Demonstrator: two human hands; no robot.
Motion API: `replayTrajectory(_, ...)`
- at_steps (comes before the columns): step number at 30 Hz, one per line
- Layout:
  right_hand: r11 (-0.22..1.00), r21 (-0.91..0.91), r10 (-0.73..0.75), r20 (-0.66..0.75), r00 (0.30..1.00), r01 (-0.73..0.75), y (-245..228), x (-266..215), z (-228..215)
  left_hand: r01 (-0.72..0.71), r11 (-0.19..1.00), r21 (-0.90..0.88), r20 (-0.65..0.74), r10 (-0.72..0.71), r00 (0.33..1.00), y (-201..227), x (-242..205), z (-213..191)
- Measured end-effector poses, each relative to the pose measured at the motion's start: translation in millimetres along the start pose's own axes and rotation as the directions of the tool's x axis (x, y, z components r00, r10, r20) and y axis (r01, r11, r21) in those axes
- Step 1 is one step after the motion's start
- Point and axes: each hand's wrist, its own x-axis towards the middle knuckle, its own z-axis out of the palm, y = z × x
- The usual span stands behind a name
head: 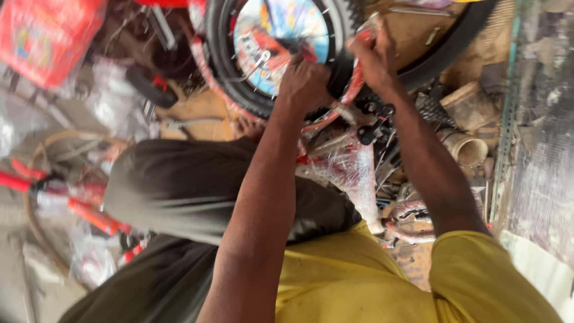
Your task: The person sits on the floor and unpacks a red plastic bicycle part from a clear plastic bag. They then pick up a metal bracket and a bolt, inserting the bolt into the bracket to begin assembly.
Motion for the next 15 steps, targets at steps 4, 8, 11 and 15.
replayTrajectory(4, 0.964, 0.23, -0.137, 0.015, 0.99, 0.13, 18.1, 8.8, 5.8, -0.013, 0.999, 0.031, 0.043, 0.012, 0.999, 6.3, 8.4, 2.4)
replayTrajectory(8, 0.974, 0.157, -0.161, -0.044, 0.986, 0.165, 43.7, 49.8, 2.4, -0.008, 0.997, 0.079, 0.125, -0.002, 0.992, -2.5, 12.1, 14.1)
replayTrajectory(11, 0.991, -0.105, -0.094, -0.102, 0.99, 0.083, 63.4, 41.4, 7.0, -0.142, 0.99, -0.012, -0.114, 0.14, 0.984, -18.1, 8.0, 17.2)
replayTrajectory(15, 0.957, -0.289, -0.038, -0.149, 0.988, -0.007, 27.0, 90.0, -4.5, -0.126, 0.987, -0.094, -0.112, 0.116, 0.987, -23.0, 16.3, 8.6)
